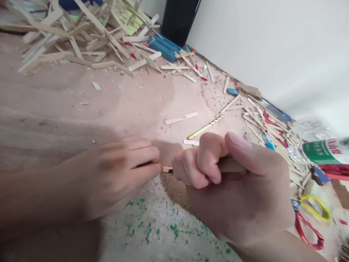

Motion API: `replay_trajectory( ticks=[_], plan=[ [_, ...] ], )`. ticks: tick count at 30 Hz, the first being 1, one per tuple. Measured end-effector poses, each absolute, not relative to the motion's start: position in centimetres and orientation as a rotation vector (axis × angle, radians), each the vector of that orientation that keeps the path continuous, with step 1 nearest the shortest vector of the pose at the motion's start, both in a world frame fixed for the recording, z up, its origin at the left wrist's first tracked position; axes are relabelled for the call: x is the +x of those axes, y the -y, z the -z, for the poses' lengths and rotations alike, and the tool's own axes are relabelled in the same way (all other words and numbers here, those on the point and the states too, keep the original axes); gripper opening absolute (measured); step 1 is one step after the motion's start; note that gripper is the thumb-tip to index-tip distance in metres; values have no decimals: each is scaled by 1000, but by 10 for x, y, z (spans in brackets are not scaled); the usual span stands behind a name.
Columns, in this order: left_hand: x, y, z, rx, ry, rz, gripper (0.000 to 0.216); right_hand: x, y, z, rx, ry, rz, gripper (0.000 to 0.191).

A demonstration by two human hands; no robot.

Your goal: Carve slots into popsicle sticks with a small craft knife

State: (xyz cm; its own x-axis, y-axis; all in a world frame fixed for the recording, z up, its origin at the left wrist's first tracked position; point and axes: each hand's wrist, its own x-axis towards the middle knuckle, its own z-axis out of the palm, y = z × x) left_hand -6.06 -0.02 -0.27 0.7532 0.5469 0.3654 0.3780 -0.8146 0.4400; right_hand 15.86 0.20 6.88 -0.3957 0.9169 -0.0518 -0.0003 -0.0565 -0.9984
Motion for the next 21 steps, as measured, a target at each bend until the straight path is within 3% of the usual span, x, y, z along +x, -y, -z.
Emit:
replay_trajectory(
  ticks=[11,21],
  plan=[
    [-61,-2,-1,2641,-686,-685,22,163,4,-71,-1117,1431,-1626,57],
    [-62,-3,-1,2616,-691,-700,26,172,-5,-67,-999,1596,-1419,45]
  ],
)
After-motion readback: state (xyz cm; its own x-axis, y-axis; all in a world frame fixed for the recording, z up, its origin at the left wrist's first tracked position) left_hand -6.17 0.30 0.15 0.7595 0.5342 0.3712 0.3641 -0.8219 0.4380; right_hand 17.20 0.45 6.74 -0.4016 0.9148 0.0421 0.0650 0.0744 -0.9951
